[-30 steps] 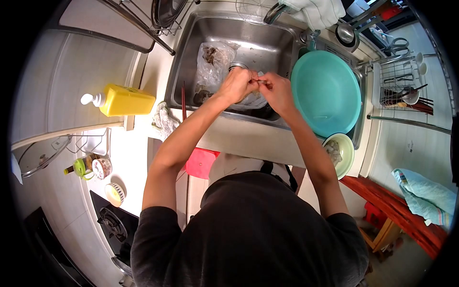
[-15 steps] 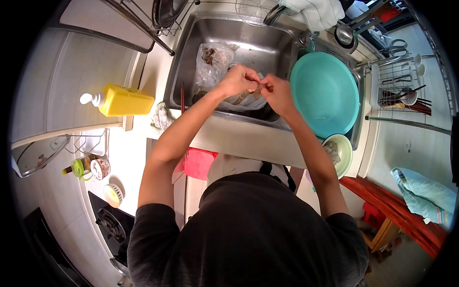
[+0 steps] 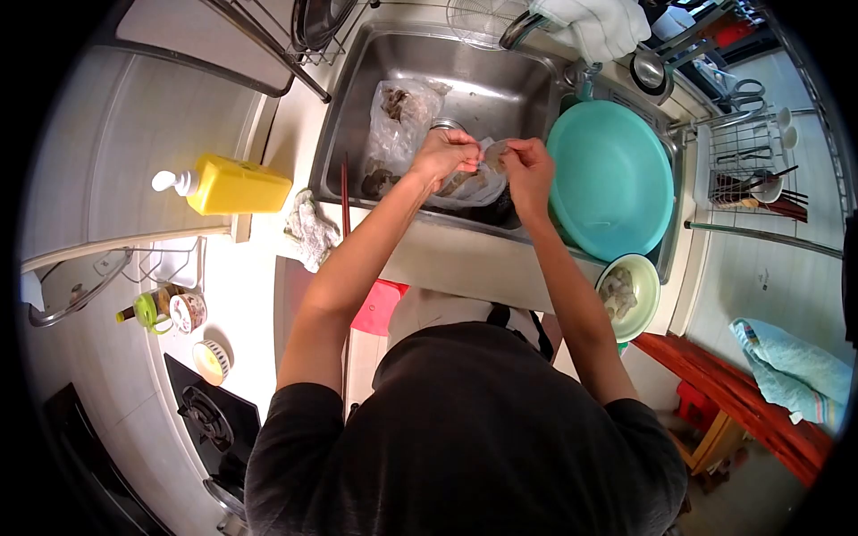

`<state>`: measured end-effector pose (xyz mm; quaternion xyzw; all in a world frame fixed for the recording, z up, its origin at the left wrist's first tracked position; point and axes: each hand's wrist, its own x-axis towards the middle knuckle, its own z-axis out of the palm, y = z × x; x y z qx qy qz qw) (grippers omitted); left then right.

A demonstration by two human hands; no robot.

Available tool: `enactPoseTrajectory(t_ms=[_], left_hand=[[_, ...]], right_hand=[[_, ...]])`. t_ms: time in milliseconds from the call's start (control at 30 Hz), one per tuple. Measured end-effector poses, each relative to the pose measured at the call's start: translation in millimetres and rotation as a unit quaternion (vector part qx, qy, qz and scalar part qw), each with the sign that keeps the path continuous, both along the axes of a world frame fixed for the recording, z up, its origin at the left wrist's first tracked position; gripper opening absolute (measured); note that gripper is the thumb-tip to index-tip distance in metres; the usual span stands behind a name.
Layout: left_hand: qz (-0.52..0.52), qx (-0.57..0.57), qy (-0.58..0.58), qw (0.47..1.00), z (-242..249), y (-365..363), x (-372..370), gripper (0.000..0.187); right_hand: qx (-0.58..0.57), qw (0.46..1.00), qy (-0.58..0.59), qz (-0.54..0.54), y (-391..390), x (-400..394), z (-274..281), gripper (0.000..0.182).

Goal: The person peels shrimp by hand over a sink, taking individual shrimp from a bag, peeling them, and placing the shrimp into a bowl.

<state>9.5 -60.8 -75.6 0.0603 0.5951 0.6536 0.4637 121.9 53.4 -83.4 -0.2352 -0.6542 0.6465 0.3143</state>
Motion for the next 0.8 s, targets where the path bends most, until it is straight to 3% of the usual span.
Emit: enactPoseTrajectory(t_ms=[133,200,267,300,367,400,467,700,767,800], left_hand=[[-0.038,-0.016,0.093,0.995,-16.5,-9.9,-0.1,0.004],[-0.054,-0.01,0.124,0.991,-25.5,-10.9,2.4,0.005],[-0.126,-0.176,0.398,0.892,-31.8,-9.8,3.2,0.006],[-0.126,-0.176,0.398,0.891,-31.5,-12.2,4.3,0.006],[-0.093,-0.2,0.619,0.754,-30.7,-19.5,6.7,0.008],[-0.094,-0.198,0.62,0.753,-29.8,-19.1,5.5,0.008],[-0.143,-0.251,0.509,0.811,-28.0,-19.2,4.2,0.01],[-0.21,-0.297,0.538,0.76,-56.9,-21.0,6.3,0.014],[-0.098,-0.131,0.336,0.928,-58.4,-17.0,3.8,0.017],[-0.1,-0.131,0.336,0.927,-46.2,-15.2,6.3,0.017]], right_hand=[[-0.02,0.998,0.002,-0.064,15.8,-3.1,-6.1,0.007],[-0.029,0.999,0.002,0.014,19.4,-3.3,-3.9,0.006],[-0.061,0.998,0.013,0.018,16.7,-6.8,-1.5,0.006],[-0.093,0.995,0.023,0.021,14.7,-8.7,-1.8,0.005],[-0.075,0.997,0.014,0.016,12.5,-9.9,-1.6,0.005],[-0.057,0.998,0.005,0.01,12.9,-9.9,-2.2,0.005],[-0.066,0.998,0.008,0.006,12.4,-11.4,-3.8,0.005],[-0.1,0.995,0.006,-0.025,3.8,-18.2,-4.7,0.009],[-0.1,0.995,0.002,-0.029,6.2,-17.6,-8.6,0.01],[-0.103,0.994,-0.004,-0.031,5.8,-16.8,-11.0,0.01]])
